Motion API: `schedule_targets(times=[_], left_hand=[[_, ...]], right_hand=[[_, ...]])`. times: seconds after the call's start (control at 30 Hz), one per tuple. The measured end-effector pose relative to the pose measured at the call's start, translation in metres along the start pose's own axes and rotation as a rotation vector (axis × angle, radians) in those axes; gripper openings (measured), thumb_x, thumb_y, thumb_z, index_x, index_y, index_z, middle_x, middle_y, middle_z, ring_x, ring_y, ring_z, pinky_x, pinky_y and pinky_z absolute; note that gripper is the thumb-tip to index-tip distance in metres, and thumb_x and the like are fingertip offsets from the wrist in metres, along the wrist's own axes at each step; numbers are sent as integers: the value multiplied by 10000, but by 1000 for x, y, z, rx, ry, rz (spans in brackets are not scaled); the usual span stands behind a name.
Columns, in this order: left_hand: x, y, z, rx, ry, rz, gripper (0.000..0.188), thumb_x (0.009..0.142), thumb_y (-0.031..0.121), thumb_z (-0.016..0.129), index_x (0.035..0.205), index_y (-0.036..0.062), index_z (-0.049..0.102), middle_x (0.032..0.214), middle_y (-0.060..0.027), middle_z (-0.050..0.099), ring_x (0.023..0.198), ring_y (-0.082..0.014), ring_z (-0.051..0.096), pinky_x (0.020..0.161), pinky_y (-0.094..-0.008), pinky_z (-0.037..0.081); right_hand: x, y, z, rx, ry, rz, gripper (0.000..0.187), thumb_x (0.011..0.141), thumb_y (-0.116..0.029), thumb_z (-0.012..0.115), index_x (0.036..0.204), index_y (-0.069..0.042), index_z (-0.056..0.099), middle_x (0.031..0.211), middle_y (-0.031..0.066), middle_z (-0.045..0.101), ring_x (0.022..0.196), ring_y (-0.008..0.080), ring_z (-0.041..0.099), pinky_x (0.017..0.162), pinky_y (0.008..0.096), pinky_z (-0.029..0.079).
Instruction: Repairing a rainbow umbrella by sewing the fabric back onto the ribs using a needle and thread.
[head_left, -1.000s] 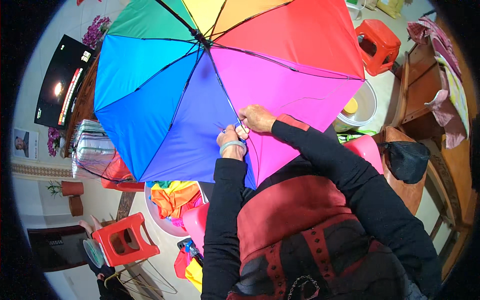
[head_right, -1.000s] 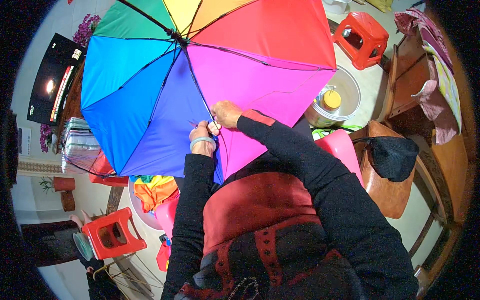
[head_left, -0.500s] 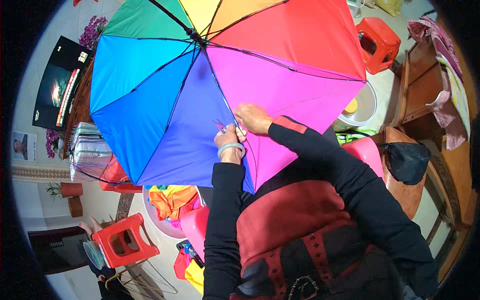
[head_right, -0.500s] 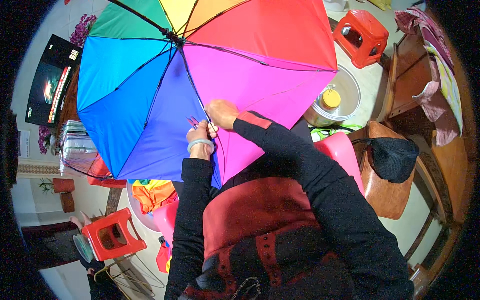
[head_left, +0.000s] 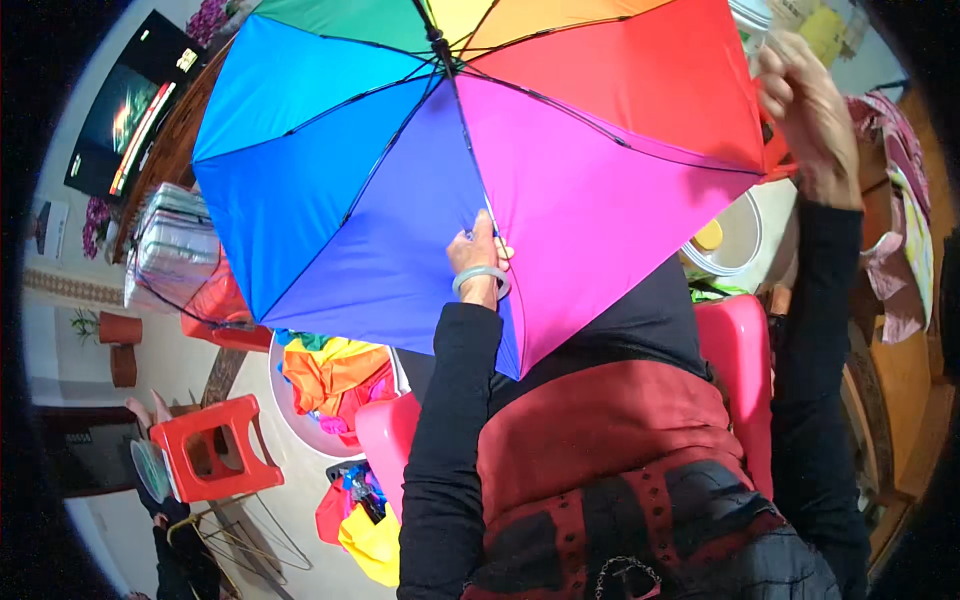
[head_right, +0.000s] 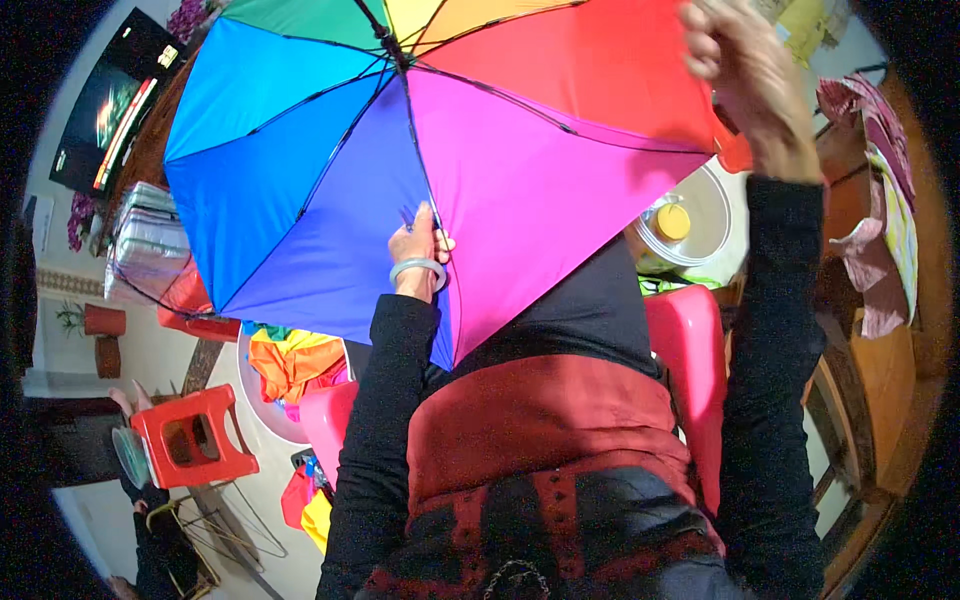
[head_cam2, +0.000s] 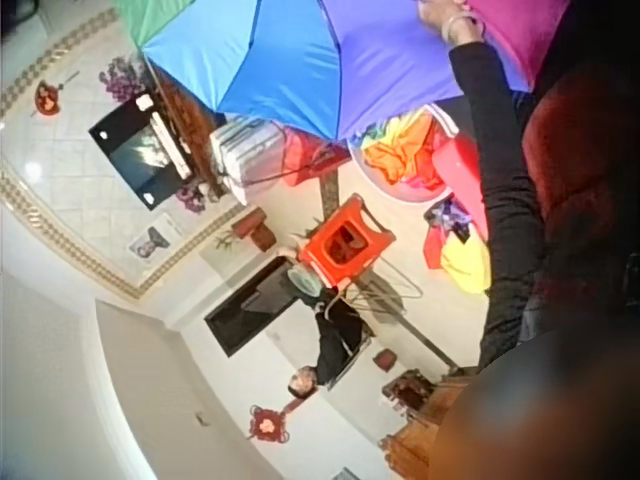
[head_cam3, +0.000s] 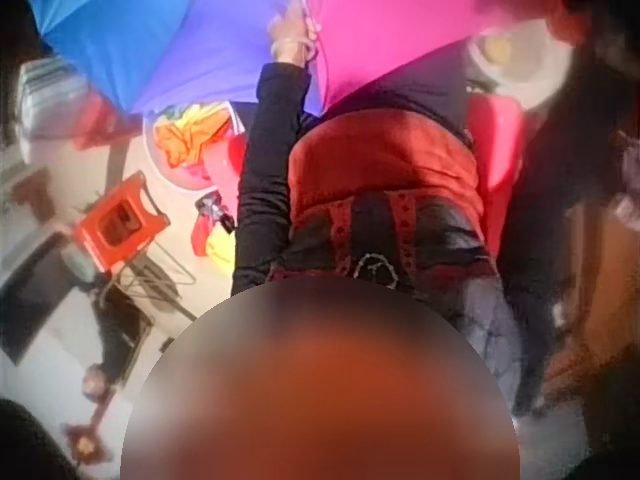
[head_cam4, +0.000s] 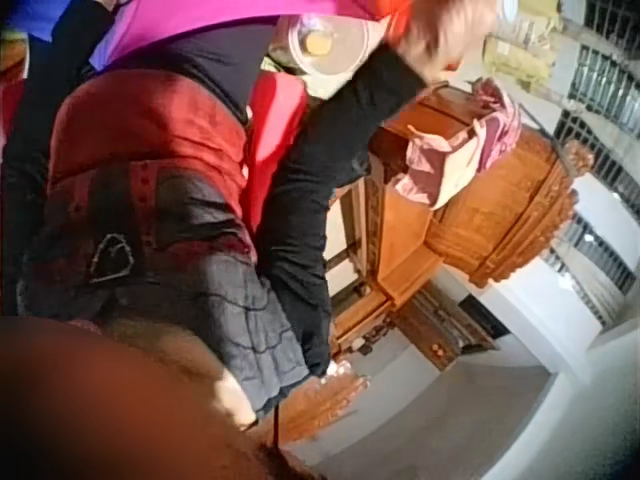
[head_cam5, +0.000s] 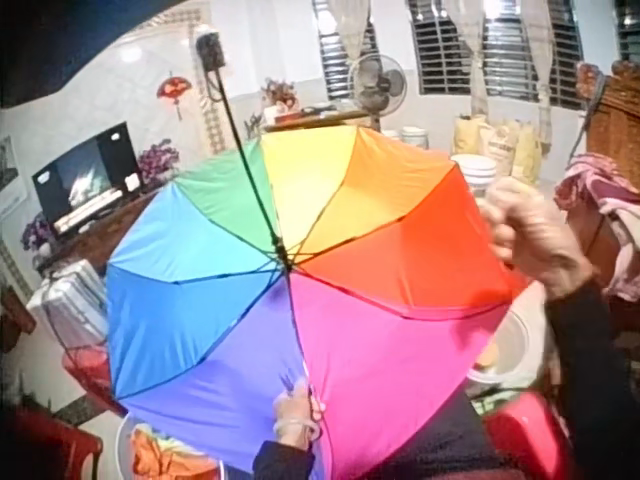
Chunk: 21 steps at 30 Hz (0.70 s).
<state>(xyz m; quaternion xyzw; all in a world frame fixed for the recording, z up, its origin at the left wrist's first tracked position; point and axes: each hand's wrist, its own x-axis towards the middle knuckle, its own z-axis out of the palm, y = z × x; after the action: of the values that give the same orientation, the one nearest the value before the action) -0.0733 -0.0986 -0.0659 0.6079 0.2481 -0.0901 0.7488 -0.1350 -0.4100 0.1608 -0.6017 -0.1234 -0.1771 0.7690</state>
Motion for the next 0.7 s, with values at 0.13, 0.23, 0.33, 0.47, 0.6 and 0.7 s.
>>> schedule_targets(times=[0.13,0.23,0.33,0.47,0.6,0.7], left_hand=[[6,-5,3,499,34,166,161,785,110,536,675,3,489,559,-93,533,389,-153,498,314,-237,354],[30,-28,-14,618,56,257,207,760,137,569,598,16,529,523,-84,545,376,-152,510,327,-245,379],[7,-9,-7,347,-63,96,149,778,102,542,672,-1,525,572,-85,547,410,-146,509,330,-231,369],[0,0,-11,96,-103,-47,102,794,63,506,732,-16,523,614,-90,549,447,-145,514,335,-223,371],[-1,1,-11,36,-103,-81,100,815,44,477,753,-26,509,588,-91,534,430,-145,512,317,-227,362],[0,2,-14,19,-106,-86,104,824,41,466,756,-29,502,567,-90,523,410,-146,503,307,-230,356]], right_hand=[[-38,-11,19,-157,16,78,111,824,-145,510,858,-41,520,660,28,525,534,51,512,422,191,432],[-37,13,61,-385,-121,250,119,843,-164,486,838,-52,526,598,-4,483,484,41,467,412,167,398],[-29,65,84,-619,-441,242,109,817,-141,496,775,-44,525,545,7,451,473,71,466,427,212,396],[-19,183,102,-811,-671,-6,150,738,-78,528,628,-7,455,548,75,443,488,160,452,459,313,344],[-21,234,113,-992,-575,72,146,708,-120,556,647,0,501,608,168,514,547,286,516,512,392,387],[-31,261,121,-1092,-458,32,139,699,-136,563,687,-1,529,651,191,549,605,328,551,539,415,407]])
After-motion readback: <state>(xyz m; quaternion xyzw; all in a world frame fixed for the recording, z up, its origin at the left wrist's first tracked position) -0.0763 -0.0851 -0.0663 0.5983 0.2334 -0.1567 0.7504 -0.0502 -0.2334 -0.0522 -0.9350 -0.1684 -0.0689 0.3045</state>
